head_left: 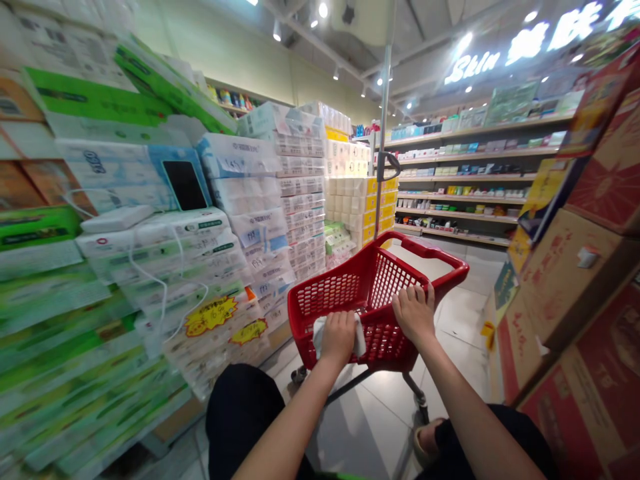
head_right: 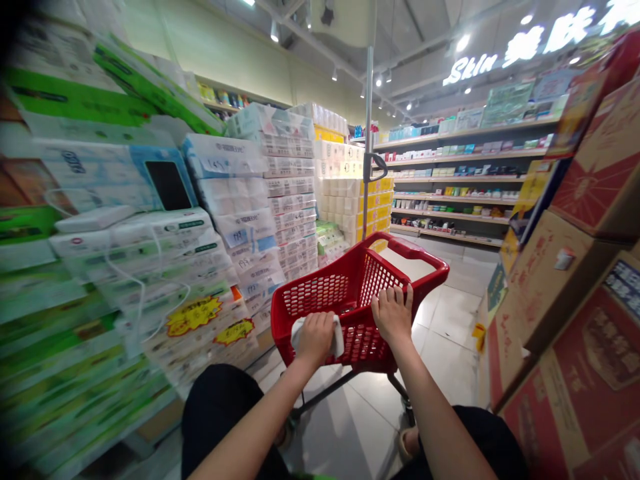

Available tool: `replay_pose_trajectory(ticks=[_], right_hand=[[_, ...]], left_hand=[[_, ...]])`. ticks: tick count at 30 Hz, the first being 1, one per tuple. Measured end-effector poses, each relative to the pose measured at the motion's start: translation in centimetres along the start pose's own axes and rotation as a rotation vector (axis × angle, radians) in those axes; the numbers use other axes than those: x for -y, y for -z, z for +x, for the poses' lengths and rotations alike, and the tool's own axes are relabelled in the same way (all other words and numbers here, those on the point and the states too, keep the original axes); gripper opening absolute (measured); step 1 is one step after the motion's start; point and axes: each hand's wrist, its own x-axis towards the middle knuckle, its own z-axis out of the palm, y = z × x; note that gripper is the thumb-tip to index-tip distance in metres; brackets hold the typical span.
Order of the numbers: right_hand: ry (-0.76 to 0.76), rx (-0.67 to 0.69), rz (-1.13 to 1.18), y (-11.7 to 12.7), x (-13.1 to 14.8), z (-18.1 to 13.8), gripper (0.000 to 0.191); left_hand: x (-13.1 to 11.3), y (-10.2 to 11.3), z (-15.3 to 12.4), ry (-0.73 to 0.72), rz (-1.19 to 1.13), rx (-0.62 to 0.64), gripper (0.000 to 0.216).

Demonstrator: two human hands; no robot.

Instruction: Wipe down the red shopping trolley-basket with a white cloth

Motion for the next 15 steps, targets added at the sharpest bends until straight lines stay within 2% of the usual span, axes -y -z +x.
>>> replay_pose_trajectory(ticks=[4, 7, 10, 15], right_hand=[[0.008, -0.006, 0.001, 0.2, 0.0, -0.1, 0.03], [0.023, 0.005, 0.005, 0.3, -0.2, -0.2, 0.029], [0.034, 0.017, 0.013, 0.4, -0.3, -0.3, 0.027], [0.043, 0.014, 0.026, 0.5, -0.4, -0.4, 0.027]], left_hand=[[-4.1, -1.1, 3.3, -0.05, -0.03, 0.009, 0.029], [-4.4, -1.3, 3.5, -0.1, -0.043, 0.0, 0.033], [-2.1, -0.8, 1.7, -0.155, -0.044, 0.006, 0.039], [4.6, 0.9, -3.9, -0.127, -0.021, 0.016, 0.049]])
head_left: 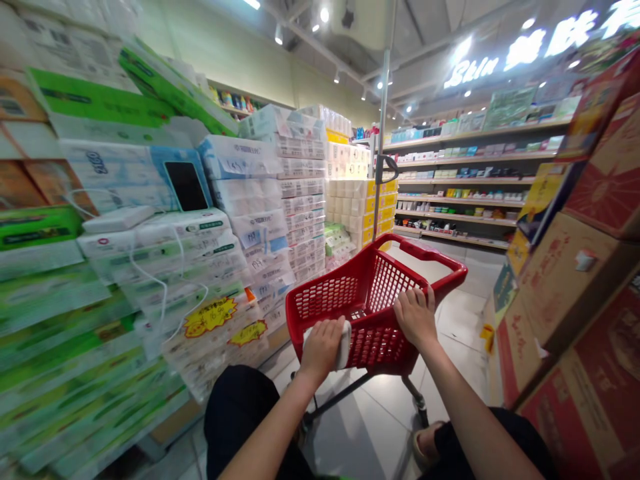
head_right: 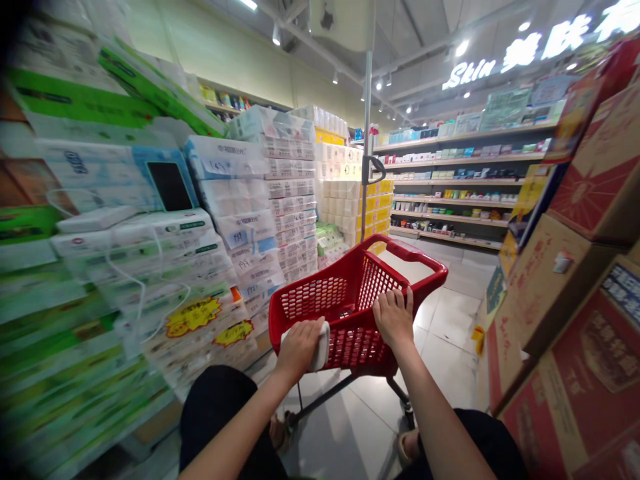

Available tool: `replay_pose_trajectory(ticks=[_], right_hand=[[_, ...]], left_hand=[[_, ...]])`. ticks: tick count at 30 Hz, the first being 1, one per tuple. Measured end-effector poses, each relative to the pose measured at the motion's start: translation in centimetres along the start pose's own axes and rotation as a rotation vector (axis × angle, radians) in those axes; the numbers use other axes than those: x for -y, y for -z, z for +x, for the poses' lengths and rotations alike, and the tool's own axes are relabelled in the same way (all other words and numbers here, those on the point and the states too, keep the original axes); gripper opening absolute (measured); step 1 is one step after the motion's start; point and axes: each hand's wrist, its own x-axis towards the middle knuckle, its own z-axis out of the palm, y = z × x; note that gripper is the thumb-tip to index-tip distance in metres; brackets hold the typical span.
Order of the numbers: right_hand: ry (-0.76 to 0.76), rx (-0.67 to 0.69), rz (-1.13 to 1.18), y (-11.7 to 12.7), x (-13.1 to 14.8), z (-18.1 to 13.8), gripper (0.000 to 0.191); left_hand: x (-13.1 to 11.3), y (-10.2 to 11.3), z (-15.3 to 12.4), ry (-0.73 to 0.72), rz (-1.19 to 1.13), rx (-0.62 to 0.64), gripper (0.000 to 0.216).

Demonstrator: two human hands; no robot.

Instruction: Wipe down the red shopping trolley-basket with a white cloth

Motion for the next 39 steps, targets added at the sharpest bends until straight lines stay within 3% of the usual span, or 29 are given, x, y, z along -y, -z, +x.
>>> replay_pose_trajectory(ticks=[4, 8, 13, 21, 24, 30, 39], right_hand=[[0.009, -0.01, 0.003, -0.1, 0.0, 0.0, 0.026], [-0.007, -0.012, -0.005, -0.3, 0.1, 0.1, 0.027], [-0.05, -0.009, -0.031, -0.7, 0.5, 0.5, 0.028], [-0.045, -0.014, -0.069, -0.4, 0.8, 0.5, 0.028], [-0.037, -0.013, -0.05, -0.3, 0.7, 0.3, 0.027], [-0.03, 0.01, -0.018, -0.2, 0.3, 0.1, 0.027], [-0.004, -0.008, -0.004, -0.1, 0.1, 0.0, 0.027]], left_hand=[[3.8, 1.2, -4.3, 0.101, -0.013, -0.014, 0.046], [4.1, 1.3, -4.9, 0.151, -0.004, -0.038, 0.034], [1.0, 0.3, -1.7, 0.23, 0.05, -0.073, 0.028], [-7.3, -2.0, 7.7, 0.109, -0.033, 0.004, 0.031], [-8.5, -2.2, 9.0, 0.06, -0.054, 0.002, 0.032], [-4.5, -0.7, 4.9, 0.017, -0.077, 0.024, 0.04], [3.2, 1.5, -4.1, 0.13, -0.083, -0.029, 0.038]])
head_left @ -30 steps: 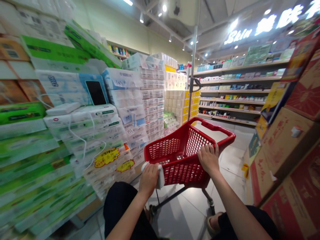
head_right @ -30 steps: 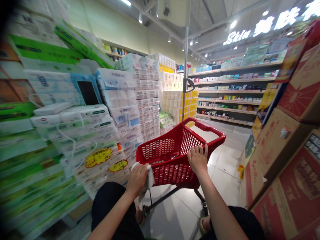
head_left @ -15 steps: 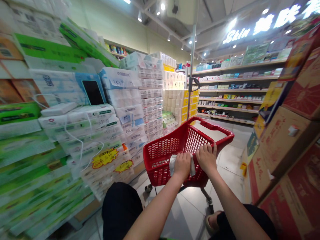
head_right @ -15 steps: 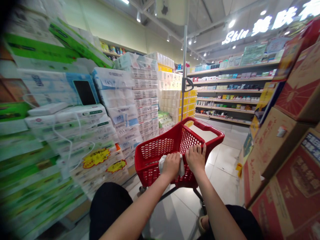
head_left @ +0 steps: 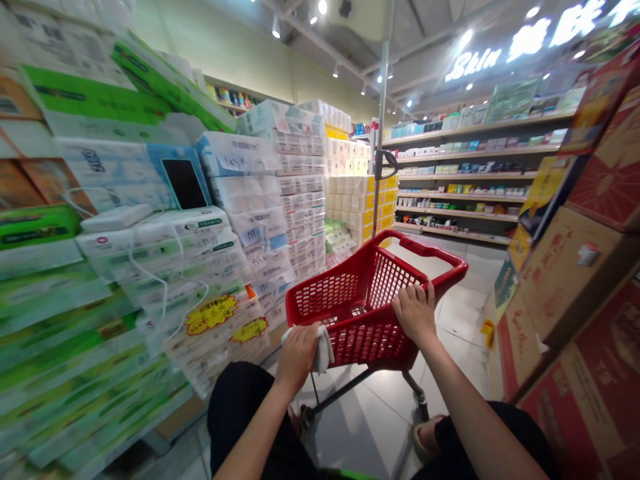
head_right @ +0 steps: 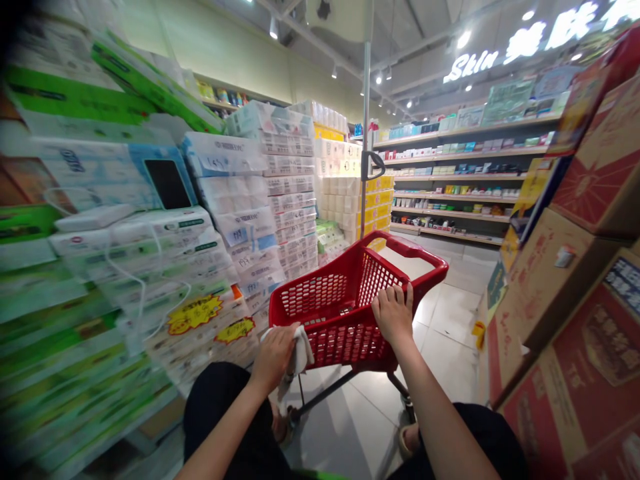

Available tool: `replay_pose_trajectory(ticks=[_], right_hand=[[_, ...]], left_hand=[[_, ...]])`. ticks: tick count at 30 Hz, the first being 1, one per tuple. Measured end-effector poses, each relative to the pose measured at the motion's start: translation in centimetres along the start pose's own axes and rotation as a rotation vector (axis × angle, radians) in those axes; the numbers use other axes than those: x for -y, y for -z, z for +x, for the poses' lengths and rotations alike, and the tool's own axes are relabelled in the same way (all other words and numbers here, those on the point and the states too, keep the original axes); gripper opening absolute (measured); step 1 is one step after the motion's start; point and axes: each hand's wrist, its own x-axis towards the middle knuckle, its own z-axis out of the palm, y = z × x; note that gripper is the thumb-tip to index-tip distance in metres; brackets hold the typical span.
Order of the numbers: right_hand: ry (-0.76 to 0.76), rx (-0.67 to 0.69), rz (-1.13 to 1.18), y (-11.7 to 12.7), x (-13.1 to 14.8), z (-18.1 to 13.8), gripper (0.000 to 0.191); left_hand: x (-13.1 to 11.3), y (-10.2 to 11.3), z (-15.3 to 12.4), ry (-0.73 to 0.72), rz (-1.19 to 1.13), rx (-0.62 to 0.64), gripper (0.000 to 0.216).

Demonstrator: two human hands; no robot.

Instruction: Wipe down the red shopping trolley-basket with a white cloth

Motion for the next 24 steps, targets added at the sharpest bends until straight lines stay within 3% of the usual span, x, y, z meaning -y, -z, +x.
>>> replay_pose_trajectory(ticks=[3, 6, 14, 17, 20, 24], right_hand=[[-0.006, -0.003, -0.003, 0.0, 0.1, 0.0, 0.027], [-0.017, -0.002, -0.005, -0.1, 0.1, 0.1, 0.027], [-0.038, -0.024, -0.025, -0.3, 0.2, 0.1, 0.024], [-0.027, -0.033, -0.025, -0.3, 0.1, 0.0, 0.023], [-0.008, -0.038, -0.011, -0.3, 0.0, -0.1, 0.022], [0.008, -0.039, 0.015, -0.5, -0.2, -0.2, 0.021]], left_hand=[[0.7, 0.2, -0.6, 0.02, 0.025, -0.015, 0.034], [-0.6, -0.3, 0.3, 0.065, 0.064, -0.033, 0.031], [-9.4, -3.6, 7.9, -0.029, 0.046, 0.013, 0.031], [-11.5, -4.4, 9.8, -0.063, 0.034, 0.011, 0.032], [-11.0, -4.3, 9.5, -0.105, 0.014, 0.014, 0.031], [-7.3, -2.8, 6.7, -0.108, 0.017, 0.053, 0.031]])
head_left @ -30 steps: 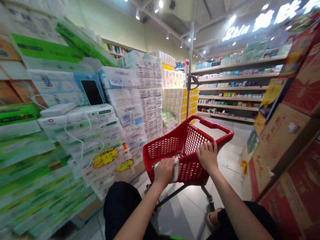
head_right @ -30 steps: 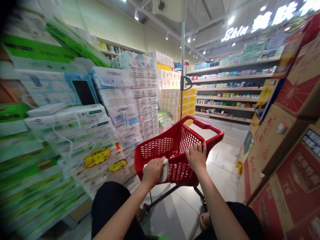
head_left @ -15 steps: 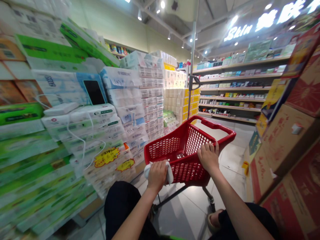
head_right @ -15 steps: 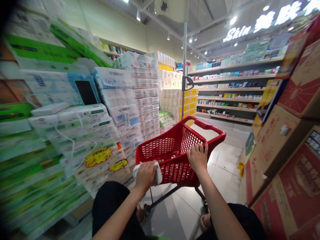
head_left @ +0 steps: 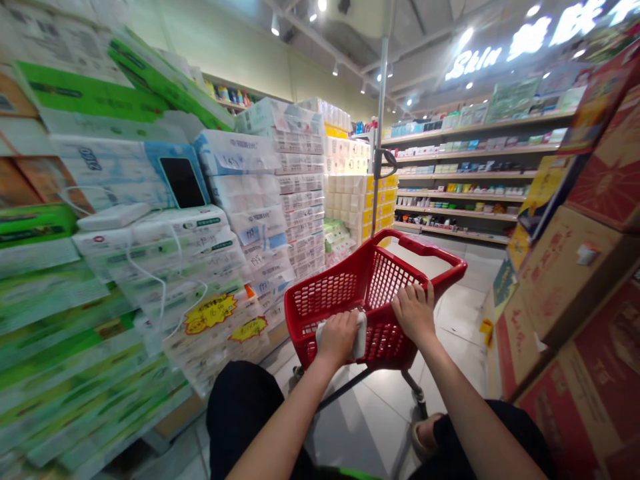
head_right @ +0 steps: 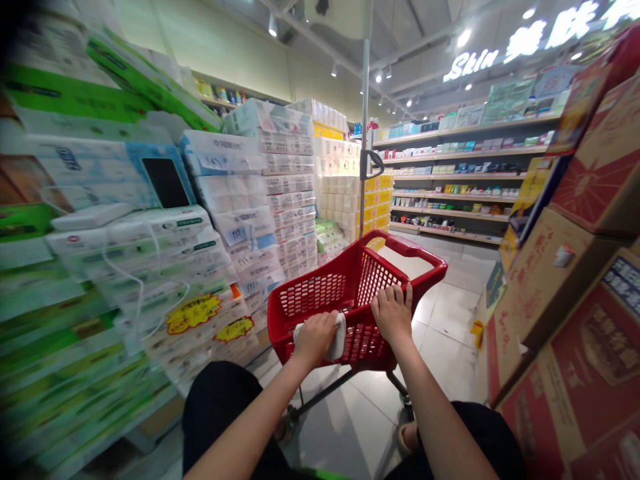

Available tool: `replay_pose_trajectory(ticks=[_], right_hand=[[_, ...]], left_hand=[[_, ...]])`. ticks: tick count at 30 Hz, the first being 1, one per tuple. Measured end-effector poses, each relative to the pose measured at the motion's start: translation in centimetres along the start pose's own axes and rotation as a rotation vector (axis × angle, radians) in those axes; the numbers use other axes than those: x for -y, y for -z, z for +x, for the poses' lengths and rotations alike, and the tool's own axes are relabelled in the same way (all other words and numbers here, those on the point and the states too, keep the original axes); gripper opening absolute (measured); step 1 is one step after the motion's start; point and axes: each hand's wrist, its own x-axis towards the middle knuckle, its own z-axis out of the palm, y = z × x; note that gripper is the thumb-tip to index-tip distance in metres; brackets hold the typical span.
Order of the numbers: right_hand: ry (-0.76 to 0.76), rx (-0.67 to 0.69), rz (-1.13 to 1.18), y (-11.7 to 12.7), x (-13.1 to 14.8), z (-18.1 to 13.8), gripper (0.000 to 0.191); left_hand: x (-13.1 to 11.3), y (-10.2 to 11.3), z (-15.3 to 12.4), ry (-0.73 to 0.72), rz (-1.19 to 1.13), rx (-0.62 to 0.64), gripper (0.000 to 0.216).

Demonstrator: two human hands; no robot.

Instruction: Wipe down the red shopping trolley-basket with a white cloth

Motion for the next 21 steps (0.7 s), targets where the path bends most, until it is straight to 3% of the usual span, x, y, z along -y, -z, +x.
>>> replay_pose_trajectory(ticks=[7, 14, 17, 21], right_hand=[[0.057, 0.018, 0.029, -0.9, -1.2, 0.1, 0.023], [0.015, 0.019, 0.049, -1.9, -1.1, 1.2, 0.026], [0.031, 0.008, 0.112, -1.8, 1.1, 0.4, 0.028], [0.143, 0.065, 0.285, -1.2, 6.9, -2.1, 0.028]], left_hand=[[5.2, 1.9, -5.6, 0.069, -0.016, -0.04, 0.031], [5.2, 1.4, -5.9, 0.161, 0.043, -0.12, 0.028], [4.3, 1.0, -5.5, 0.185, 0.074, -0.138, 0.027], [3.2, 0.6, -5.2, 0.194, 0.089, -0.133, 0.026]])
